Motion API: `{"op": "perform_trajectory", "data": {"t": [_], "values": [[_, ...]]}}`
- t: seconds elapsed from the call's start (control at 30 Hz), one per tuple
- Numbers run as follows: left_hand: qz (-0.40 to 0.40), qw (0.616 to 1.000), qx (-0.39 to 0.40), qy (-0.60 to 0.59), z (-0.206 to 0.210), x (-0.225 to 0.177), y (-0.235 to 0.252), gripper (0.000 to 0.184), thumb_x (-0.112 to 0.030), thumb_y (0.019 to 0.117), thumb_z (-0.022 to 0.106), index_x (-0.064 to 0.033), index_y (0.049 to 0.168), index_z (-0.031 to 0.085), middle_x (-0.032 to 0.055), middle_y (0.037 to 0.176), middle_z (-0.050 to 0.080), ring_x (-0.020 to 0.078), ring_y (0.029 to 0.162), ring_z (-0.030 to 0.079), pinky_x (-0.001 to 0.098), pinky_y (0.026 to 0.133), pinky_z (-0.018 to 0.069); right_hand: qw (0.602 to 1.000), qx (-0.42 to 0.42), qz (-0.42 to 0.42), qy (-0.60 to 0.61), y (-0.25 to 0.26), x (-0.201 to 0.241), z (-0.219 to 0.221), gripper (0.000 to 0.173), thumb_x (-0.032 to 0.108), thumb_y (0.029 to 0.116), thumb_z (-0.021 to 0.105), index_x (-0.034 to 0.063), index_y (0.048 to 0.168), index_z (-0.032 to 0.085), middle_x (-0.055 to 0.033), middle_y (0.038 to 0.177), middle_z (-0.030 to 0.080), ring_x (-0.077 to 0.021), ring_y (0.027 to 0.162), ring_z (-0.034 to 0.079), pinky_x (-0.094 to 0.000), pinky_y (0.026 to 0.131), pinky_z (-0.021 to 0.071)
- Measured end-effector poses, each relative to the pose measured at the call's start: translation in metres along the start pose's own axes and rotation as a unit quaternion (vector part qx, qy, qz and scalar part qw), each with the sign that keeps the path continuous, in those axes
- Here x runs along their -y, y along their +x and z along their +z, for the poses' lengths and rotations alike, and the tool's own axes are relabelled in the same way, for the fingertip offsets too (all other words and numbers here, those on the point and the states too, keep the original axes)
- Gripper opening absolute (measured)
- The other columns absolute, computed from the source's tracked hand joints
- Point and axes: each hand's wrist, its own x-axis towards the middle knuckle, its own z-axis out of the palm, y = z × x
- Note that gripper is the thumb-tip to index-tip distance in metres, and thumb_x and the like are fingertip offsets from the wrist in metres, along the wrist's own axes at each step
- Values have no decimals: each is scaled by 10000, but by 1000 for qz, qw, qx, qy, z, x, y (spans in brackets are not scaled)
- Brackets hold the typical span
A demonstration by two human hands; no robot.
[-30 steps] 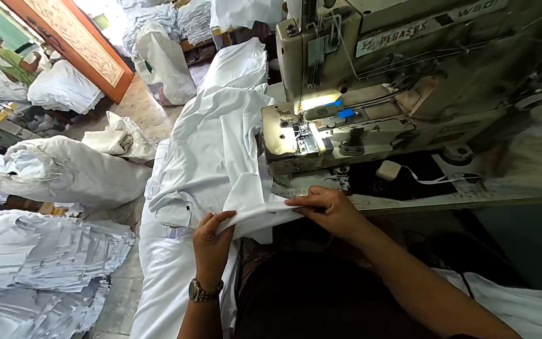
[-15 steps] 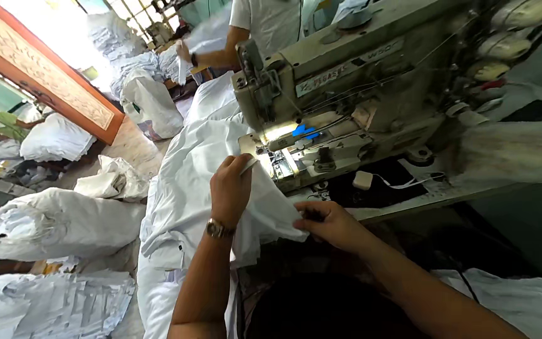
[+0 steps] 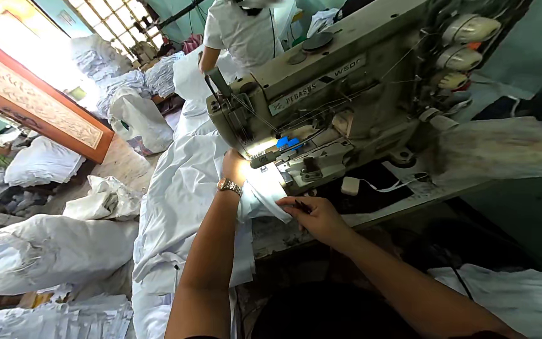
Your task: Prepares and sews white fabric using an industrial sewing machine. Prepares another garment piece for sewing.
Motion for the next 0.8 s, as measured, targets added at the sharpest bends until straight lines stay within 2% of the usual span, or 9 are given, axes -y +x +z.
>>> {"op": "perform_trajectory", "data": {"t": [0.13, 0.23, 0.37, 0.47, 0.53, 0.6, 0.67, 0.73, 0.8], "values": [[-49, 998, -12, -27, 4, -2, 1, 395, -170, 883, 767, 76, 1170, 650, 264, 1161, 669, 372, 1160, 621, 529, 1032, 464, 1000, -19, -14, -5, 0, -3, 6, 251, 185, 1027, 594, 90, 1210, 736, 3, 960, 737, 18, 641, 607, -158, 584, 523], [-33, 996, -30, -74, 6, 1, 3, 407, -191, 865, 779, 57, 1163, 658, 233, 1125, 685, 327, 1123, 640, 513, 1006, 483, 1000, -15, 3, -9, 1, -2, 7, 252, 172, 1027, 590, 94, 1218, 736, 0, 977, 740, 15, 654, 612, -162, 598, 528], [-18, 999, -5, -41, -11, -13, 8, 452, -173, 891, 771, 61, 1248, 621, 236, 1225, 656, 304, 1193, 608, 461, 1057, 451, 1000, -16, 7, -5, 17, 0, 6, 238, 165, 1019, 593, 73, 1180, 742, -5, 963, 737, 16, 648, 607, -166, 601, 527], [9, 990, -115, -76, -13, -1, 25, 417, -131, 935, 714, 53, 1295, 613, 234, 1280, 640, 319, 1223, 611, 476, 1086, 460, 999, -36, 8, 21, 30, -4, 10, 188, 160, 993, 626, 76, 1101, 754, 20, 906, 729, 19, 635, 612, -162, 588, 533], [54, 978, -169, -106, -22, 17, 22, 335, -160, 996, 599, 7, 1287, 602, 175, 1216, 646, 237, 1070, 650, 412, 934, 540, 999, -40, 4, 28, 35, -4, 9, 176, 177, 988, 644, 87, 1088, 757, 33, 878, 718, 22, 631, 609, -156, 579, 530], [139, 981, -121, -66, -39, 29, -5, 194, -111, 1010, 562, 9, 1136, 649, 151, 1049, 669, 199, 849, 657, 376, 747, 565, 997, -55, -44, 11, 36, -8, 6, 185, 229, 985, 661, 100, 1070, 764, 49, 826, 693, 45, 638, 581, -133, 594, 504], [229, 973, -14, -4, -52, 36, -27, 140, -48, 950, 600, -9, 1012, 719, 112, 1008, 697, 166, 798, 661, 340, 692, 571, 986, -107, -125, -13, 39, -12, 5, 198, 248, 975, 670, 84, 1030, 766, 48, 786, 654, 52, 657, 522, -120, 607, 448], [294, 955, 33, 35, -49, 43, -38, 139, -84, 943, 640, -68, 1021, 754, 78, 1139, 689, 136, 930, 666, 295, 776, 570, 975, -135, -177, -29, 44, -10, 5, 185, 203, 978, 645, 73, 1031, 767, 19, 819, 644, 26, 696, 547, -129, 627, 474], [325, 944, 26, 41, -41, 44, -41, 121, -105, 941, 671, -63, 1006, 763, 102, 1195, 680, 182, 1073, 665, 345, 916, 565, 976, -116, -177, -47, 50, -4, 5, 216, 138, 966, 580, 86, 1073, 761, 9, 899, 661, 12, 717, 557, -145, 630, 480]]}}
